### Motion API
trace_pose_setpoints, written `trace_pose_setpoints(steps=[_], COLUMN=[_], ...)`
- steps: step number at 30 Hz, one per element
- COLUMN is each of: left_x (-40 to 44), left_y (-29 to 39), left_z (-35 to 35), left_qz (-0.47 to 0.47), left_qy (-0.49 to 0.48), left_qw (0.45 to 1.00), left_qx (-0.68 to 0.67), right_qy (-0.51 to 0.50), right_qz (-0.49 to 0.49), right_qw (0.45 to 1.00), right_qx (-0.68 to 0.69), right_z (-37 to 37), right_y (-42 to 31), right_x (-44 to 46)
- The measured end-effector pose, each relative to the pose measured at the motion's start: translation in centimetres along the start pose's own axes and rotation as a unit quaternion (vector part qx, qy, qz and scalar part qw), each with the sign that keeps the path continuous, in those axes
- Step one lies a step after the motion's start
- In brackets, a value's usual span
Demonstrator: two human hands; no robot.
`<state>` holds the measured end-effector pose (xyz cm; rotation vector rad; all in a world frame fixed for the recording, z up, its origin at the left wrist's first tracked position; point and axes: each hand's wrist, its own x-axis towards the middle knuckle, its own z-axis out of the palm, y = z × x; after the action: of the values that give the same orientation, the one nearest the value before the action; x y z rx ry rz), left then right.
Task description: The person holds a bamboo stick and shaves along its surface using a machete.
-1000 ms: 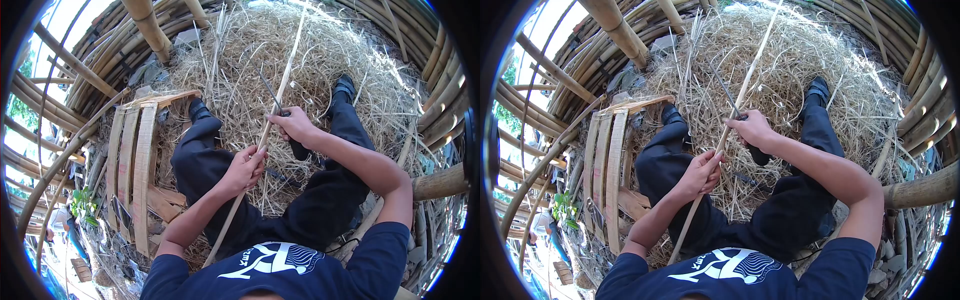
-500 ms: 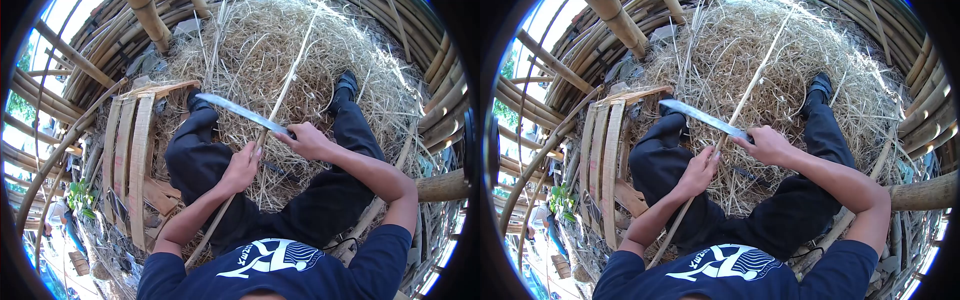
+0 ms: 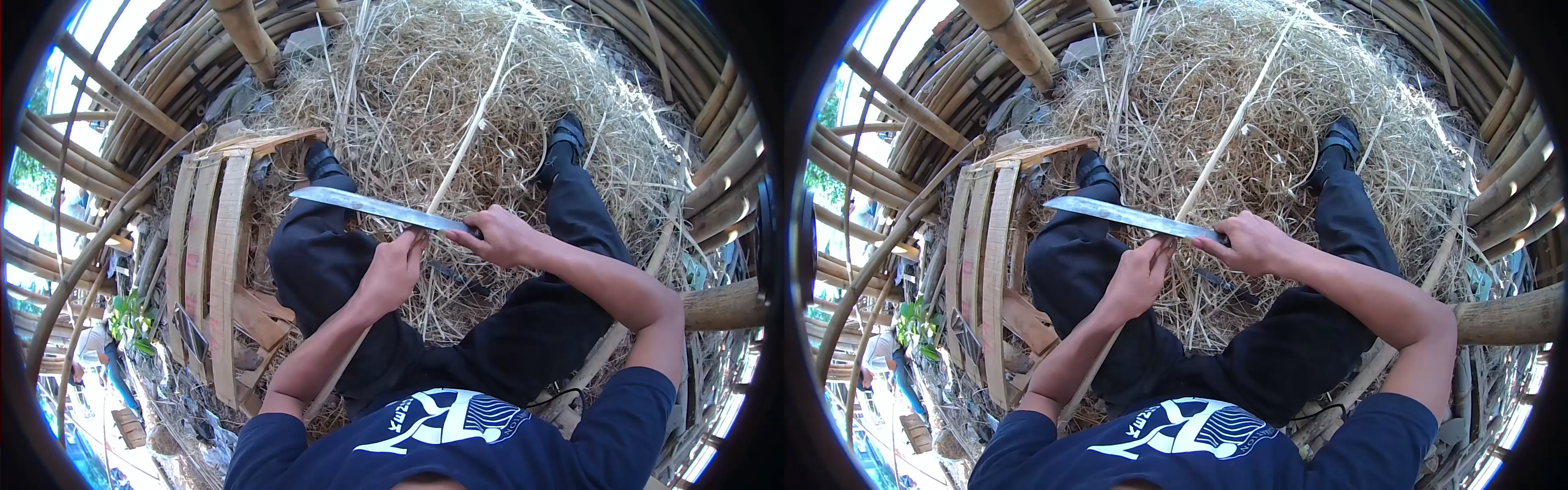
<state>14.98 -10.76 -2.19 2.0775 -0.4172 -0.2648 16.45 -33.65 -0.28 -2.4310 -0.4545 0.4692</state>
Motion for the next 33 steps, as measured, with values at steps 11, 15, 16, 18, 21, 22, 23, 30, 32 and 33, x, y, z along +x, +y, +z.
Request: trace_pose_setpoints(steps=[11, 15, 16, 18, 21, 22, 23, 30, 32, 33], left_x=[-1.4, -1.1, -1.1, -1.1, -0.9, -0.9, -0.8, -1.3, -1.0, -0.8], left_y=[0.7, 0.6, 0.6, 0.9, 1.1, 1.0, 0.8, 0.4, 0.5, 0.6], left_z=[-1.4, -1.2, -1.2, -1.3, -1.2, -1.1, -0.9, -0.7, -0.9, -1.1], left_qz=[-0.058, -0.046, -0.045, -0.046, -0.058, -0.06, -0.05, -0.016, -0.018, -0.02], left_qy=[-0.036, -0.031, -0.03, -0.025, -0.029, -0.031, -0.03, -0.028, -0.033, -0.033], left_qw=[0.998, 0.998, 0.999, 0.999, 0.998, 0.998, 0.998, 0.999, 0.999, 0.998], left_qx=[0.004, 0.004, 0.002, -0.004, 0.003, 0.001, 0.009, 0.024, 0.031, 0.041], right_qy=[0.067, 0.176, 0.155, 0.113, 0.149, 0.119, 0.099, 0.02, 0.016, 0.017], right_qz=[0.195, 0.214, 0.214, 0.229, 0.123, 0.114, 0.082, 0.007, 0.021, 0.022], right_qw=[0.978, 0.961, 0.964, 0.967, 0.981, 0.986, 0.991, 0.989, 0.984, 0.984], right_qx=[0.013, -0.019, -0.015, 0.019, 0.004, -0.009, -0.031, -0.148, -0.174, -0.176], right_z=[-3.3, -4.8, -5.0, -5.1, -2.5, -2.5, -1.6, -0.9, -1.2, -1.9], right_y=[7.1, 10.5, 9.1, 7.4, 6.4, 4.7, 4.9, 4.3, 5.9, 6.3], right_x=[3.3, 3.5, 2.9, 2.7, 2.1, 1.9, 2.0, 3.4, 4.2, 4.4])
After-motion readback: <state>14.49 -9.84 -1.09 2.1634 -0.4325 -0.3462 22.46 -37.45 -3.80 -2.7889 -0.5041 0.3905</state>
